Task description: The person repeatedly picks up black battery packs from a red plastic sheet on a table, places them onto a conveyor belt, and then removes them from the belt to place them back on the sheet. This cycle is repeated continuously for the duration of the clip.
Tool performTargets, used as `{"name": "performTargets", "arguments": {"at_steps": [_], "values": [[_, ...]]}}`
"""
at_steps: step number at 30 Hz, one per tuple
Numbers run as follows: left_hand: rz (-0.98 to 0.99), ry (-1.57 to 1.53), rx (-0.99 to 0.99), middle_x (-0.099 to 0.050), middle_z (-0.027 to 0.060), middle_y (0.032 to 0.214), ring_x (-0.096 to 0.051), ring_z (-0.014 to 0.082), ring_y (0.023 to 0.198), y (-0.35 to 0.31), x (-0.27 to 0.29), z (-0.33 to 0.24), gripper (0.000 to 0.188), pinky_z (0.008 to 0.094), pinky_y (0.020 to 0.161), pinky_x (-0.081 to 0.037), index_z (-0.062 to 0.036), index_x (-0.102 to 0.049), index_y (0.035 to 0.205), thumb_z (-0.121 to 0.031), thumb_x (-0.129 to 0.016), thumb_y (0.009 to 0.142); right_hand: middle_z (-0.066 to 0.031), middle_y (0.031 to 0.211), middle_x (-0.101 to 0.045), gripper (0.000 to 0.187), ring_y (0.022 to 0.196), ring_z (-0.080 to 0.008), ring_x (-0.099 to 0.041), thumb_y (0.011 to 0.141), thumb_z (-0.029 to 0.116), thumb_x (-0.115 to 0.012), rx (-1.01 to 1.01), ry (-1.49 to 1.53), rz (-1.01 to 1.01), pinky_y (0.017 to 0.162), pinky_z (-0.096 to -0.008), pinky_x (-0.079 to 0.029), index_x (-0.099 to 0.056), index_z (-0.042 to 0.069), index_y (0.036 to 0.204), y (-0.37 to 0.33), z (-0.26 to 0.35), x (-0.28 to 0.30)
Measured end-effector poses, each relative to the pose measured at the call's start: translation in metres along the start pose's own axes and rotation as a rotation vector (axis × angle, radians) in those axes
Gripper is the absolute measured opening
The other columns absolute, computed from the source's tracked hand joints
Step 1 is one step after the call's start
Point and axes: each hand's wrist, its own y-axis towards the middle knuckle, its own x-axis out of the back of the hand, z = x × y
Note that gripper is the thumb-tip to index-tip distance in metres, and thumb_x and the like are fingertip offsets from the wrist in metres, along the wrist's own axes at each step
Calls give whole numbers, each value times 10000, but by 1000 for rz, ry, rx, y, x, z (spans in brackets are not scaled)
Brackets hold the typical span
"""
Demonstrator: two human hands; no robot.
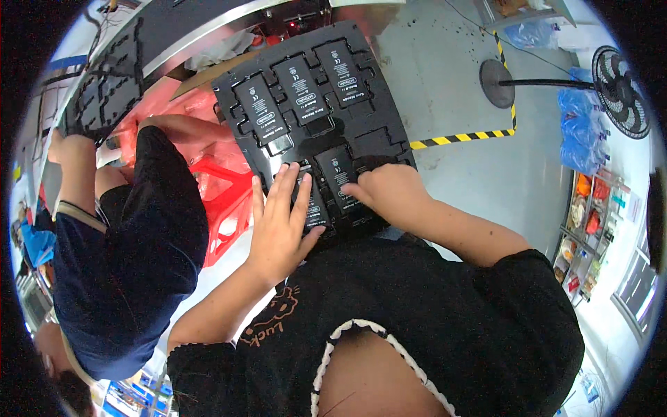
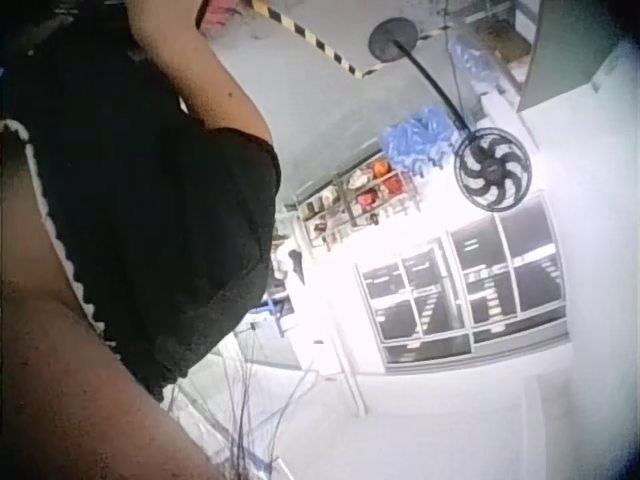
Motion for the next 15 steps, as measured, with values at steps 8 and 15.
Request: {"name": "performTargets", "arguments": {"at_steps": [8,15], "values": [[-56,42,96,-354,183,1418,-359,365,1298,-9,-4,-5,916,569,1087,-189,-41,-364,1396,-260,-811,627,-18,607,-557,326,549,-109,-502,904,324,-627,409,384,-177,527,-294,-422,-609,39,746,49,-21,87],[-75,8,70,-438,144,1241,-401,346,1199,5,14,0,942,555,1046,-251,-56,-418,1367,-295,-840,558,-40,641,-607,278,533,-122,-550,911,268,-597,475,575,-468,509,-249,-440,-599,35,759,189,-19,200]]}}
